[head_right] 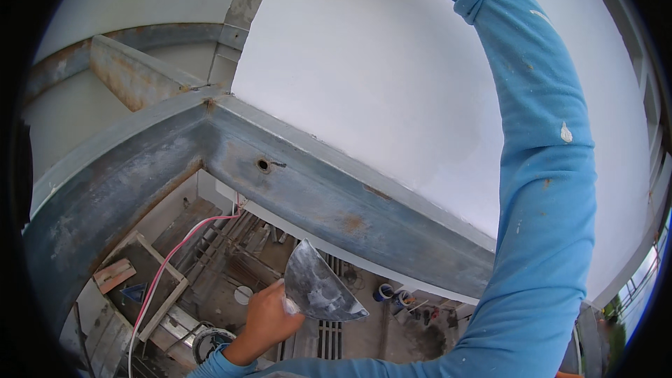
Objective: The person applies a white plaster-like substance to a curved metal surface using a trowel and a smaller scraper. They repeatedly scoop the material from the trowel onto the scraper and smooth it onto the surface, working on different sections of the metal structure.
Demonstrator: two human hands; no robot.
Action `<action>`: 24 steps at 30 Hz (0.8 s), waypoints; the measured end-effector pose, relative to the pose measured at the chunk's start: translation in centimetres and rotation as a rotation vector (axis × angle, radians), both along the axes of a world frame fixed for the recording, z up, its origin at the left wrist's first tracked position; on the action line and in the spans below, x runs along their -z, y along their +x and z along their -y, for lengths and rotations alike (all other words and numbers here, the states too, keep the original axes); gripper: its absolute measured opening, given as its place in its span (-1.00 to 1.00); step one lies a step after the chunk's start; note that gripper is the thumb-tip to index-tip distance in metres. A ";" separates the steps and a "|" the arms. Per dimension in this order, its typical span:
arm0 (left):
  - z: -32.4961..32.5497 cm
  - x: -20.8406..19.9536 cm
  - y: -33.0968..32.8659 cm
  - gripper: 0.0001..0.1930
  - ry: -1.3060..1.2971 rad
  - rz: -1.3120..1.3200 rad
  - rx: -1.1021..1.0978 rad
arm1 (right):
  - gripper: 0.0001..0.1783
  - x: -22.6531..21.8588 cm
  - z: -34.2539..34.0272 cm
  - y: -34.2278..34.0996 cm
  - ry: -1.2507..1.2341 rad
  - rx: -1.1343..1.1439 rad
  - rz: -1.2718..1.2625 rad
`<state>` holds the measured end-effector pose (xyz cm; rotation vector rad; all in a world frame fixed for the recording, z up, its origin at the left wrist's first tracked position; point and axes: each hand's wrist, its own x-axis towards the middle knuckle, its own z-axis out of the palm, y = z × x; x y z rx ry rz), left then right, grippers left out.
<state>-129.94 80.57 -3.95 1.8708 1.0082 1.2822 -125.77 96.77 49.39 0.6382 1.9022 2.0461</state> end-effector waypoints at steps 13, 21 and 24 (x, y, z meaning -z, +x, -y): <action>-0.2 0.2 4.3 -0.65 -0.017 -0.086 0.054 | -0.32 2.8 7.7 10.7 -0.050 0.022 -0.271; 0.6 -0.3 5.9 -0.68 -0.014 -0.042 0.126 | -0.30 3.9 11.4 18.2 -0.016 0.036 -0.352; 0.9 -0.5 5.9 -0.68 -0.016 -0.029 0.130 | -0.32 3.9 11.8 21.2 -0.041 -0.011 -0.348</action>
